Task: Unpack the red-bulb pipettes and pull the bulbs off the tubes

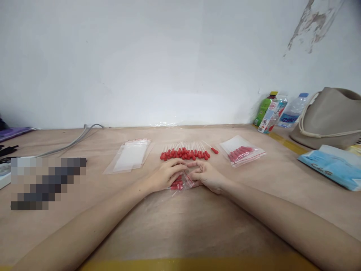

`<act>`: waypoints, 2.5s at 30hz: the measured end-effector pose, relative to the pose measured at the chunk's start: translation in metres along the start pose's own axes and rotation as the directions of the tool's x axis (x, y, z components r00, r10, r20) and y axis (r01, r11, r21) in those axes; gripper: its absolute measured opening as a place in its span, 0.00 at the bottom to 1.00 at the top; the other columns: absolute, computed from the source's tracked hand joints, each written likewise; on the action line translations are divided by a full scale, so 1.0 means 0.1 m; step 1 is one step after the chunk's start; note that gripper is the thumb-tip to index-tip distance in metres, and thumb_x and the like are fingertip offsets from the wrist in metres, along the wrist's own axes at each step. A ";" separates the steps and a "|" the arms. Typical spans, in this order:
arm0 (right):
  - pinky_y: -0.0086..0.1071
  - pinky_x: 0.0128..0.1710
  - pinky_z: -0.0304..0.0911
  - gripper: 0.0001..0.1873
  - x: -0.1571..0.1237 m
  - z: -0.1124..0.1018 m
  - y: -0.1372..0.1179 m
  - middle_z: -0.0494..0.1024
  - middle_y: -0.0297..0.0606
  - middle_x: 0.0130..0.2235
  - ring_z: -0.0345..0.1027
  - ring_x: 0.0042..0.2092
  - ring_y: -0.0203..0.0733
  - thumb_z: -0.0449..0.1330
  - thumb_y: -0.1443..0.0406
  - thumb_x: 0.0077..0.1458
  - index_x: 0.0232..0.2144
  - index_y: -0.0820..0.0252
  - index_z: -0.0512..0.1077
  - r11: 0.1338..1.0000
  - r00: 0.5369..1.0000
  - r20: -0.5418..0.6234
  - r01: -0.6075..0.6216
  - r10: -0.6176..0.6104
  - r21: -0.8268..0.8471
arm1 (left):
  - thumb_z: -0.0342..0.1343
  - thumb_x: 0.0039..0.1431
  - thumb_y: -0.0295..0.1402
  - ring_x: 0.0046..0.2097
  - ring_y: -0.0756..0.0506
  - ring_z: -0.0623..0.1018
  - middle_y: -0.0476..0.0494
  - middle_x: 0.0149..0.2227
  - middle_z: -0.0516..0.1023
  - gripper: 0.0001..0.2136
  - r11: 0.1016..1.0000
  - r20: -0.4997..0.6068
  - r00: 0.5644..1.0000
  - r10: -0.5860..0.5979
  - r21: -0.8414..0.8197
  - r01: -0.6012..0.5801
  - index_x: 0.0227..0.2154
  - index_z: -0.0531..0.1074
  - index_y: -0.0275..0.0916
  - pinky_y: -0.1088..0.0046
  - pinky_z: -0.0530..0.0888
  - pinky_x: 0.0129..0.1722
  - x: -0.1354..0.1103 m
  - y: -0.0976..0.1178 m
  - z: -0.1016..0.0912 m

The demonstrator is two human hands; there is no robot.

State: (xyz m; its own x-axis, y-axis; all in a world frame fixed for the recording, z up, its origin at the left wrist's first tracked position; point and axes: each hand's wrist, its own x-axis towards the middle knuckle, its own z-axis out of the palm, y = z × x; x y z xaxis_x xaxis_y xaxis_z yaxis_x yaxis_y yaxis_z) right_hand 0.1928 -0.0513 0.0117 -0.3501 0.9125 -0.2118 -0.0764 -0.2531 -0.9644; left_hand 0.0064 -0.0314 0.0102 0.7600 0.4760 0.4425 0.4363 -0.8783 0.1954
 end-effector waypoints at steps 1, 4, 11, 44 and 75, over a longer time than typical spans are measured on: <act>0.27 0.24 0.68 0.21 0.00 0.00 0.00 0.71 0.27 0.21 0.66 0.22 0.30 0.59 0.77 0.38 0.38 0.63 0.62 1.000 1.000 0.000 0.002 -0.002 0.004 | 0.43 0.60 0.25 0.48 0.47 0.69 0.40 0.48 0.67 0.12 1.000 -0.008 1.000 0.009 -0.004 -0.009 0.44 0.67 0.38 0.68 0.69 0.47 0.00 -0.01 0.01; 0.27 0.24 0.68 0.21 0.00 0.00 0.02 0.70 0.26 0.21 0.65 0.22 0.30 0.61 0.76 0.35 0.35 0.62 0.61 0.999 1.000 -0.014 0.016 -0.016 0.027 | 0.43 0.60 0.25 0.48 0.47 0.69 0.40 0.47 0.68 0.11 0.999 -0.030 0.998 0.051 -0.012 -0.051 0.42 0.67 0.37 0.69 0.69 0.46 -0.01 -0.04 0.02; 0.27 0.26 0.67 0.04 0.05 -0.03 0.09 0.70 0.28 0.21 0.64 0.23 0.29 0.58 0.70 0.41 0.25 0.62 0.66 0.989 0.992 0.051 0.116 -0.112 -0.088 | 0.42 0.60 0.24 0.40 0.48 0.72 0.43 0.39 0.73 0.10 0.998 -0.015 0.999 0.044 0.056 -0.043 0.35 0.69 0.37 0.72 0.69 0.41 -0.01 -0.02 0.02; 0.36 0.42 0.55 0.10 -0.03 -0.25 -0.04 0.74 0.36 0.35 0.63 0.39 0.39 0.49 0.68 0.54 0.32 0.59 0.70 0.088 0.657 0.589 0.699 -0.471 -0.710 | 0.39 0.62 0.25 0.44 0.49 0.73 0.43 0.43 0.72 0.12 0.989 0.011 1.000 0.026 0.143 -0.028 0.42 0.66 0.37 0.73 0.70 0.42 -0.01 -0.04 -0.19; 0.31 0.38 0.61 0.13 0.12 -0.08 0.16 0.75 0.36 0.37 0.67 0.37 0.37 0.58 0.61 0.51 0.39 0.58 0.72 0.535 0.745 0.385 0.663 -0.545 -0.524 | 0.48 0.58 0.40 0.50 0.44 0.70 0.42 0.51 0.68 0.21 0.929 0.084 0.937 -0.340 -0.121 0.348 0.53 0.58 0.41 0.66 0.67 0.49 -0.37 0.12 -0.13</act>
State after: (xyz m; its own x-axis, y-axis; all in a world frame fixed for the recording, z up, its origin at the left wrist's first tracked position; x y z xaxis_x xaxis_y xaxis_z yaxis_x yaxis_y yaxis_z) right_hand 0.1946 -0.0424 -0.0073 -0.5786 0.6935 0.4292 0.2158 0.6377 -0.7395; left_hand -0.0227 -0.0598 0.0071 0.6040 0.7483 0.2744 0.6118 -0.6560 0.4421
